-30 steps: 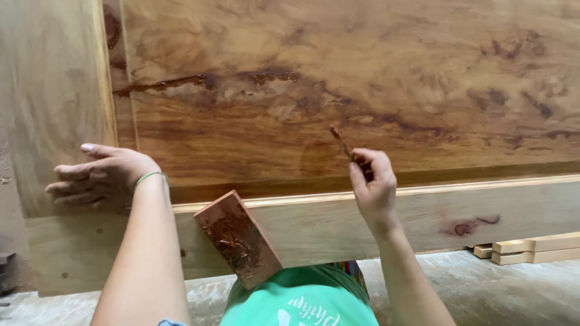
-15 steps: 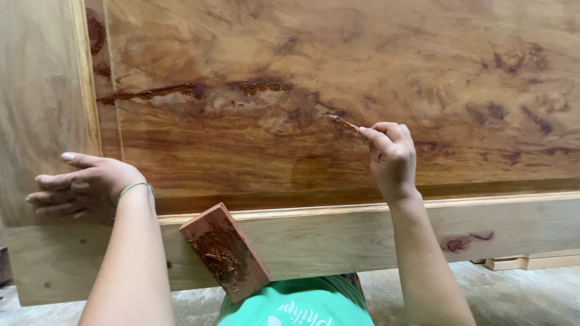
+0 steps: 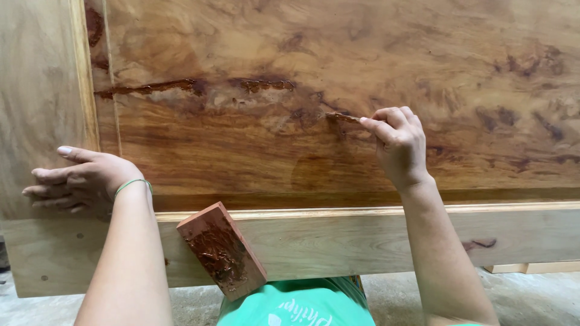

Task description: The person applies wood filler to cracks in a large wooden furniture frame using a small stick.

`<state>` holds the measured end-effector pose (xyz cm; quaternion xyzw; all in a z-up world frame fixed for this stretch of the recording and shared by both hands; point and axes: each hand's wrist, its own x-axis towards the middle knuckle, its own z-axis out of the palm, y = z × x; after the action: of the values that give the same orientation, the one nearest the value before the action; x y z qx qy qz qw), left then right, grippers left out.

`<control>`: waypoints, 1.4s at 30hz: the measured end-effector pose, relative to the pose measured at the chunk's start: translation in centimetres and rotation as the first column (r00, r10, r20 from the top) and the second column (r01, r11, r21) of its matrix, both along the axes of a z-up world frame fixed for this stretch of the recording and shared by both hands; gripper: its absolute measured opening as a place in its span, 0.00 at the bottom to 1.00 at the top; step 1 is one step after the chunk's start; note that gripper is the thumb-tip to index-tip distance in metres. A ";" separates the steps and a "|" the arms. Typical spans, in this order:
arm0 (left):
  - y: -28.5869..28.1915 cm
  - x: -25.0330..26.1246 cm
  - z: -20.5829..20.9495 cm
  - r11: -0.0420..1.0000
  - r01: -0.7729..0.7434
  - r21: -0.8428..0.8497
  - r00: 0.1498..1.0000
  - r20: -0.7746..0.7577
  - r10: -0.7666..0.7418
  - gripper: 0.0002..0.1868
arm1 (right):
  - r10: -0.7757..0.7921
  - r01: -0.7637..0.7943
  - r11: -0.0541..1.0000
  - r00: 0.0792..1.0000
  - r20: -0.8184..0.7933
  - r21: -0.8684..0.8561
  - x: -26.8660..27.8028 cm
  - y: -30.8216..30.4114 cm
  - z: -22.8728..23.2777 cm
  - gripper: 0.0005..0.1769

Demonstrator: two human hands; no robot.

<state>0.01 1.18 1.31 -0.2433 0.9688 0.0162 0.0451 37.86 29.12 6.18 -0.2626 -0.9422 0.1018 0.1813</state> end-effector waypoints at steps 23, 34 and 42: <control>0.1 0.0 0.1 1.000 -0.015 0.026 1.000 0.006 0.014 0.39 | 0.011 -0.011 1.000 1.000 0.016 0.021 1.3 1.6 -2.3 0.09; -0.2 0.0 0.1 1.000 0.016 -0.016 1.000 0.017 -0.016 0.39 | 0.034 -0.036 0.998 0.999 0.033 0.053 1.9 2.0 -2.5 0.07; 0.4 0.4 1.4 1.000 -0.003 -0.015 0.997 0.077 0.004 0.39 | 0.038 -0.042 0.997 0.997 0.069 0.059 2.2 2.1 -2.2 0.10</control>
<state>0.38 1.60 2.71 -0.2458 0.9660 -0.0002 0.0805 40.06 31.20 3.93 -0.2412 -0.9556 0.0682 0.1551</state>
